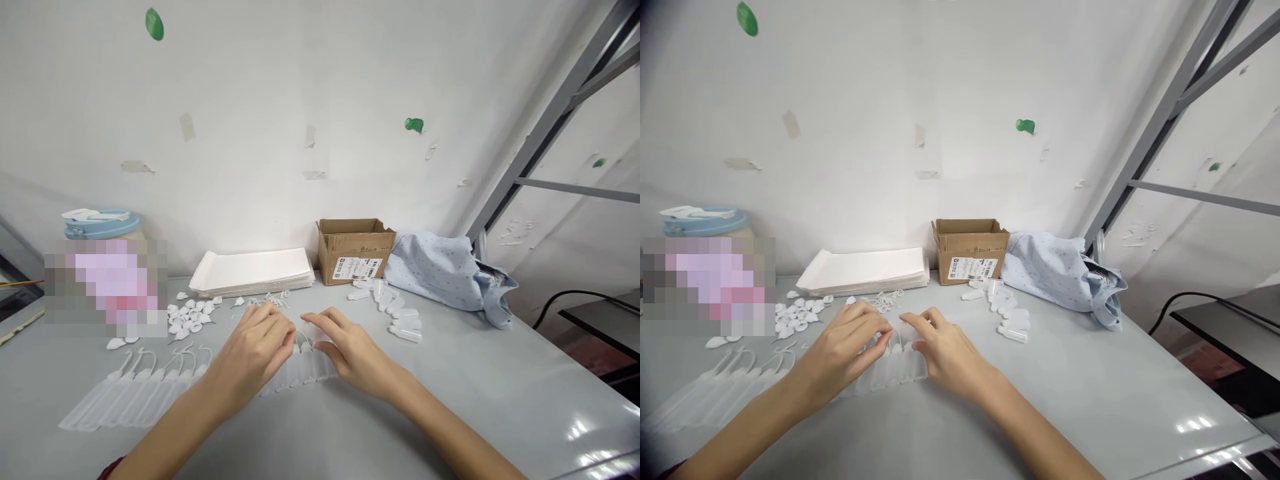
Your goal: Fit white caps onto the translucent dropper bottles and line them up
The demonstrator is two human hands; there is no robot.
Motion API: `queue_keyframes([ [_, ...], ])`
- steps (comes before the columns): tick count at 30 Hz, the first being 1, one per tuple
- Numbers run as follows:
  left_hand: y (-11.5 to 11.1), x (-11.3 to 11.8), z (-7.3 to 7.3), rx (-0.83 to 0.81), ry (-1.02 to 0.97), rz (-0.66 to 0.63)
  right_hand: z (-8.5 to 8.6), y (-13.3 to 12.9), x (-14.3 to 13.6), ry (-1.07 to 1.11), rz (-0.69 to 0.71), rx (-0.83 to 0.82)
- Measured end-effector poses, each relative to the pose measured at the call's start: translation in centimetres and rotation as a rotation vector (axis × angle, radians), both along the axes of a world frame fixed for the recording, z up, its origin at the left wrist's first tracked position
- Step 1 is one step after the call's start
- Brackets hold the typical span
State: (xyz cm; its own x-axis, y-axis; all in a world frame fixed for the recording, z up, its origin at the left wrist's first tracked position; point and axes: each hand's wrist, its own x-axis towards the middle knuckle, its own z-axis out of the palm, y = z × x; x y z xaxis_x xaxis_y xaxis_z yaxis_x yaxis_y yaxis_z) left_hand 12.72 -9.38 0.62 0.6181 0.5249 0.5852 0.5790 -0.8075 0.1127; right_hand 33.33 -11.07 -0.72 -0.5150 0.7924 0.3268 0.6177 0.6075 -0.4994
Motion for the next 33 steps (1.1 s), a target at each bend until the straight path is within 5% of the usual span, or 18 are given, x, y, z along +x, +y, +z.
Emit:
queue_keyframes([
  [10, -1.0, 0.2, 1.3, -0.646, -0.451, 0.118, 0.2, 0.1, 0.0, 0.277, -0.006, -0.087],
  [15, -1.6, 1.4, -0.1, -0.507, -0.388, 0.044, 1.4, -0.1, -0.2, 0.5, -0.05, -0.312],
  [20, -1.3, 2.5, -1.5, -0.073, -0.255, -0.032, 1.6, 0.0, 0.1, 0.661, -0.106, -0.47],
  [25, -0.9, 3.3, -1.4, 0.25, -0.018, 0.007, 1.7, 0.2, 0.4, 0.786, -0.109, -0.571],
  [33, 0.7, 6.0, 0.9, 0.004, -0.057, 0.034, 2.5, 0.9, 1.7, 0.716, -0.295, -0.512],
])
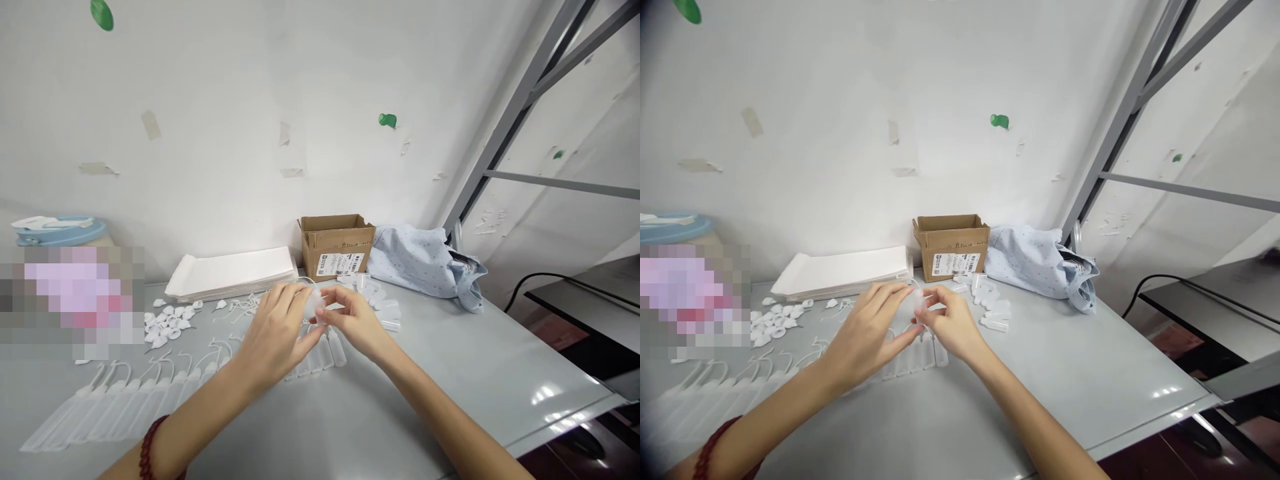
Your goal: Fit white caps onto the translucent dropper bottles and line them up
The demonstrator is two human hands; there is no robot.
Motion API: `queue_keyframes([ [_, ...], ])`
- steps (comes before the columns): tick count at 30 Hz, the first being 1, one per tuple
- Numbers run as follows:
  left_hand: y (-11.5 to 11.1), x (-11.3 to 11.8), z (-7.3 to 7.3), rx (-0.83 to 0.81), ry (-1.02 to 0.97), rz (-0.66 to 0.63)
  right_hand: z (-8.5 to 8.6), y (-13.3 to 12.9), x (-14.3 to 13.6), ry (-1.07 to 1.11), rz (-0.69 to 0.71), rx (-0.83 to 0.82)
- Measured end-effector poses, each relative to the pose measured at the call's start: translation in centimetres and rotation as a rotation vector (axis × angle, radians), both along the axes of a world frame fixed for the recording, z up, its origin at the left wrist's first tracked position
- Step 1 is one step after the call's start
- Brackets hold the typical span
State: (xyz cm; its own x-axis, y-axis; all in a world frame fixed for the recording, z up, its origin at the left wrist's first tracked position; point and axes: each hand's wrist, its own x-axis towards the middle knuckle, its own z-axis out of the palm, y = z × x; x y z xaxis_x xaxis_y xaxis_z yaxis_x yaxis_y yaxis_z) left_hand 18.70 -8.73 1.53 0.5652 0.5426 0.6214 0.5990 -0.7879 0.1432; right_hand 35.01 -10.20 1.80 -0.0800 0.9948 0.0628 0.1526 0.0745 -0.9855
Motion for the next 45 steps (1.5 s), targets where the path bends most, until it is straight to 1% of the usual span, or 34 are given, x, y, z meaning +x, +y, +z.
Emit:
queue_keyframes([
  [4, 0.7, 1.8, 0.4, -0.13, 0.031, -0.01, 0.4, 0.5, 1.2, -0.092, -0.05, -0.014],
  [7, 1.0, 2.8, 0.1, -0.157, -0.015, -0.018, 0.4, 0.9, 2.1, -0.186, -0.091, -0.019],
  [10, 1.1, 3.4, -0.4, -0.158, -0.048, -0.036, 0.4, 1.2, 2.9, -0.219, -0.094, -0.044],
  [12, 1.2, 3.7, -0.8, -0.178, -0.052, -0.042, 0.3, 1.4, 3.4, -0.238, -0.068, -0.08],
  [17, 1.1, 4.6, -1.3, -0.322, -0.039, -0.053, 0.2, 1.8, 4.6, -0.279, 0.009, -0.137],
  [21, 0.8, 5.0, -1.5, -0.335, -0.032, -0.055, 0.2, 1.9, 5.4, -0.344, 0.069, -0.145],
  [25, 0.2, 5.3, -1.8, -0.359, -0.007, -0.071, 0.3, 1.8, 6.1, -0.443, 0.199, -0.185],
  [28, -0.2, 5.4, -2.1, -0.408, 0.054, -0.073, 0.2, 1.9, 6.5, -0.514, 0.301, -0.225],
  [31, -0.5, 5.5, -2.3, -0.45, 0.125, -0.064, 0.0, 2.0, 6.6, -0.57, 0.359, -0.254],
  [35, -0.7, 5.5, -2.5, -0.457, 0.155, -0.061, -0.3, 2.1, 6.5, -0.619, 0.391, -0.282],
  [45, -0.9, 5.3, -2.8, -0.471, 0.197, -0.049, -0.5, 2.3, 6.2, -0.683, 0.393, -0.297],
])
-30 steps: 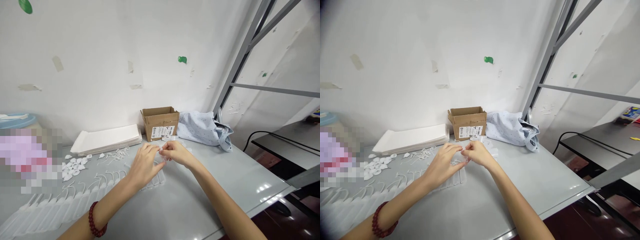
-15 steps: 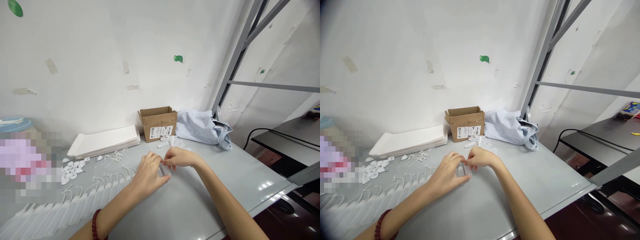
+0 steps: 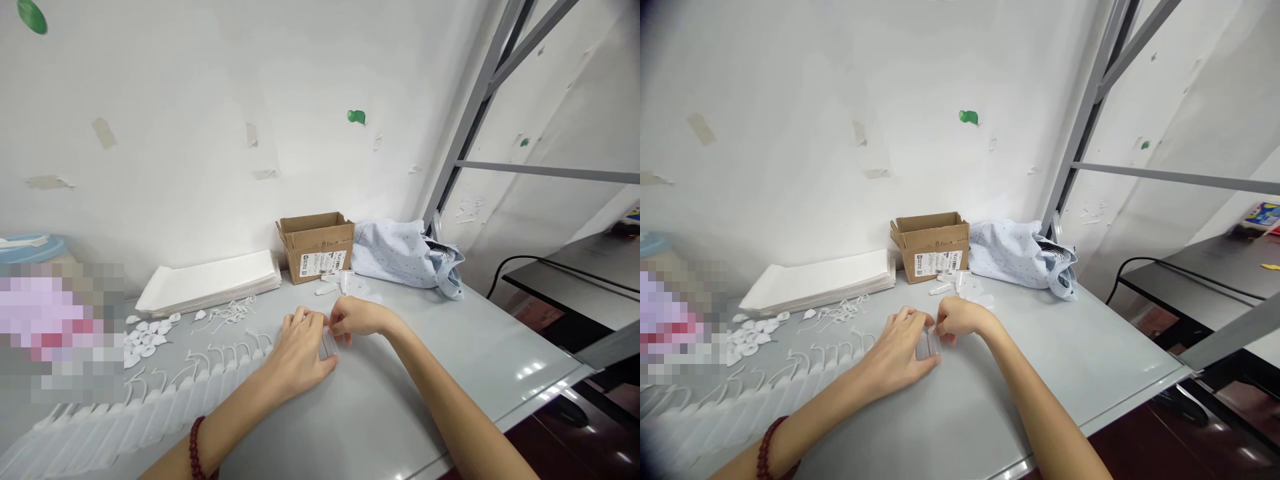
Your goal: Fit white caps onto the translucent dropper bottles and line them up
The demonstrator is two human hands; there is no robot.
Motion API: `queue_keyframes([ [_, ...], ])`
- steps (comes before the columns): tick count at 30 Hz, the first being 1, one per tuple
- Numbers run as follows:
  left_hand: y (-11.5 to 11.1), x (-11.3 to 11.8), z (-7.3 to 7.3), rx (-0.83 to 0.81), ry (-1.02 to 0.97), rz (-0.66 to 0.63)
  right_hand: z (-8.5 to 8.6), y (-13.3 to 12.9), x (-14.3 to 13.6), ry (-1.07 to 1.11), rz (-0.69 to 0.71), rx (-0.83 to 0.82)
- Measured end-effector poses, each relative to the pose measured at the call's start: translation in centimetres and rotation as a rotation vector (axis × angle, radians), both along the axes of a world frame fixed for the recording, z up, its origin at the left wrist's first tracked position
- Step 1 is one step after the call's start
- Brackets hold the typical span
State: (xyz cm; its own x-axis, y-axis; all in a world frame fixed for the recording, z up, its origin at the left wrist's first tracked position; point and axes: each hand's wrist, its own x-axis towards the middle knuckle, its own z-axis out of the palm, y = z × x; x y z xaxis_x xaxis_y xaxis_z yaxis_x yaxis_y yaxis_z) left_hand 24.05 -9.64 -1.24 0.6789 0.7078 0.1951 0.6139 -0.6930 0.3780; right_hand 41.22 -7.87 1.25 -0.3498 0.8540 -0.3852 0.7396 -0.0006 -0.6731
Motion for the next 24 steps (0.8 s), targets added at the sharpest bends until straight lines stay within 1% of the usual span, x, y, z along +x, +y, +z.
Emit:
queue_keyframes([
  [10, -0.06, -0.03, -0.27, -0.015, 0.012, -0.019, -0.07, -0.01, -0.06, 0.001, 0.027, 0.002],
  [19, -0.06, -0.07, -0.6, -0.02, 0.034, -0.022, -0.26, 0.2, 0.18, -0.004, 0.016, 0.01],
  [24, -0.16, -0.05, -0.68, -0.02, 0.051, -0.021, 0.17, 0.06, 0.39, -0.025, -0.001, 0.022],
])
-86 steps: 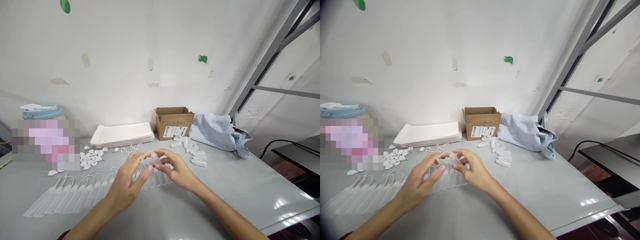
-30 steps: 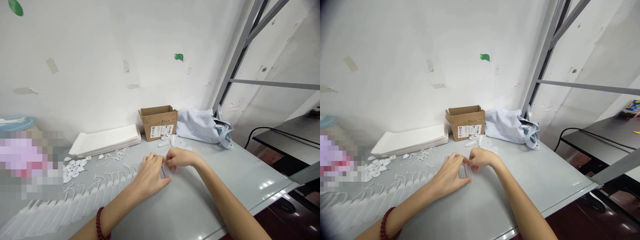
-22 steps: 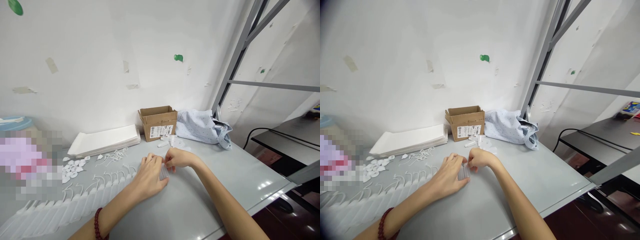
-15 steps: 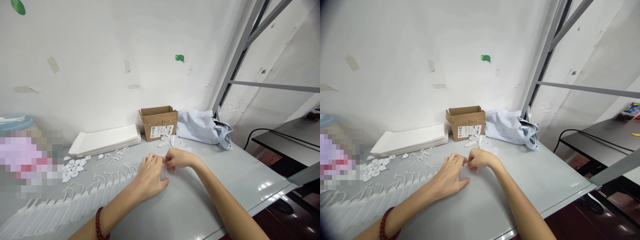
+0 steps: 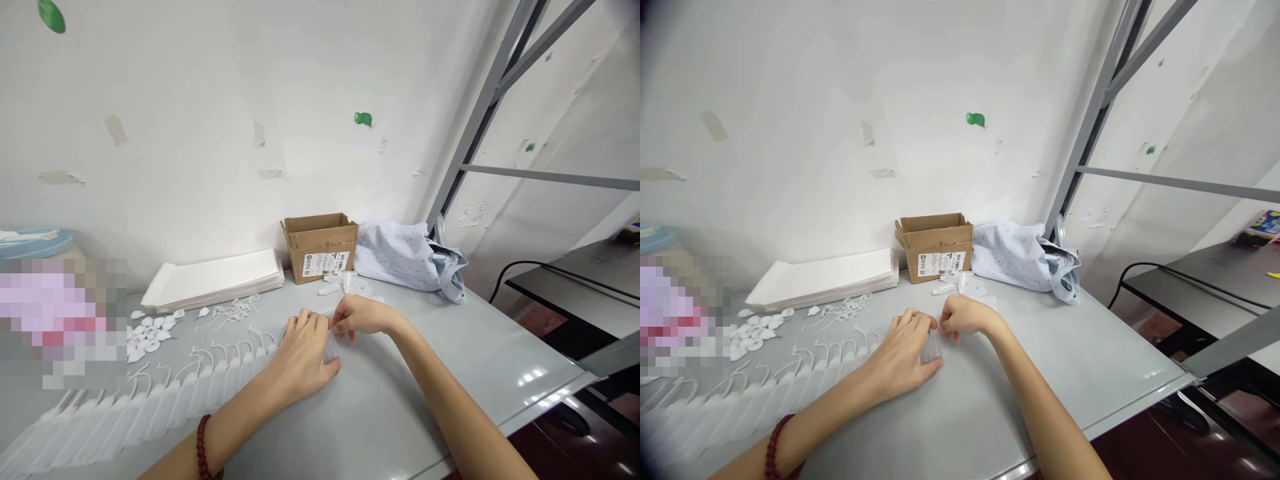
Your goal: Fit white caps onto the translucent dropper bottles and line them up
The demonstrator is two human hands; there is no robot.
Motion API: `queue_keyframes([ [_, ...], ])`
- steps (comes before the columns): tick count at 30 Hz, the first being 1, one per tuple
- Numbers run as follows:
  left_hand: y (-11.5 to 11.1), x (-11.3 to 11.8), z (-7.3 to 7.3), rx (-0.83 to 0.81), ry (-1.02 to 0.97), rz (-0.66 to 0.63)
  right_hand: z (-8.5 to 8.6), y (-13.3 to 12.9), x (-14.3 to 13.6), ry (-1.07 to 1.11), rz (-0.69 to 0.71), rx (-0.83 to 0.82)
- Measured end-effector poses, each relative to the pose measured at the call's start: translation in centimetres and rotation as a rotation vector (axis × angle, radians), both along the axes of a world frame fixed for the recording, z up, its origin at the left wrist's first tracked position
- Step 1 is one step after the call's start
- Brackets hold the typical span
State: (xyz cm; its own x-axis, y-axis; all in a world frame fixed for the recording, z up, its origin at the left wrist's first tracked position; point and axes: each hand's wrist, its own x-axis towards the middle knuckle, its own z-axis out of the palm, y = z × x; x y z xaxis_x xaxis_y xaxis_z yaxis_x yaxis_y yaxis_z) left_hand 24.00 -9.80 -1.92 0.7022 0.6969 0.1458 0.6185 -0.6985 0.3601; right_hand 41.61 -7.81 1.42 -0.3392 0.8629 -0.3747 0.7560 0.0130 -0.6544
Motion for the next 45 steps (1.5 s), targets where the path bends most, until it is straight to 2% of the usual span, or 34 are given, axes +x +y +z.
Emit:
queue_keyframes([
  [6, -0.3, -0.1, 0.2, 0.001, 0.003, 0.016, 0.8, -0.1, 0.8, -0.082, -0.086, 0.049],
  [11, 0.3, -2.0, 1.9, 0.001, -0.042, 0.081, 1.1, 0.0, 2.2, -0.269, -0.26, 0.113],
  [14, 1.6, -5.2, 3.0, -0.007, -0.075, 0.235, 1.2, 0.0, 3.1, -0.383, -0.341, 0.139],
  [17, 3.4, -9.7, 3.6, 0.01, -0.071, 0.405, 1.2, 0.0, 3.9, -0.444, -0.358, 0.125],
  [21, 5.5, -15.4, 3.8, 0.026, 0.022, 0.52, 1.1, -0.2, 4.6, -0.445, -0.319, 0.063],
  [25, 6.5, -18.4, 3.5, 0.022, 0.027, 0.573, 1.2, -0.3, 4.8, -0.451, -0.303, 0.042],
  [28, 6.8, -18.9, 2.7, 0.03, 0.015, 0.554, 1.1, -0.2, 4.9, -0.456, -0.295, 0.038],
  [35, 6.8, -18.2, 0.2, 0.043, -0.016, 0.45, 0.5, 0.0, 5.0, -0.431, -0.303, -0.012],
  [45, 6.0, -17.6, 0.0, 0.052, -0.024, 0.391, -0.3, -0.5, 4.7, -0.429, -0.325, -0.02],
])
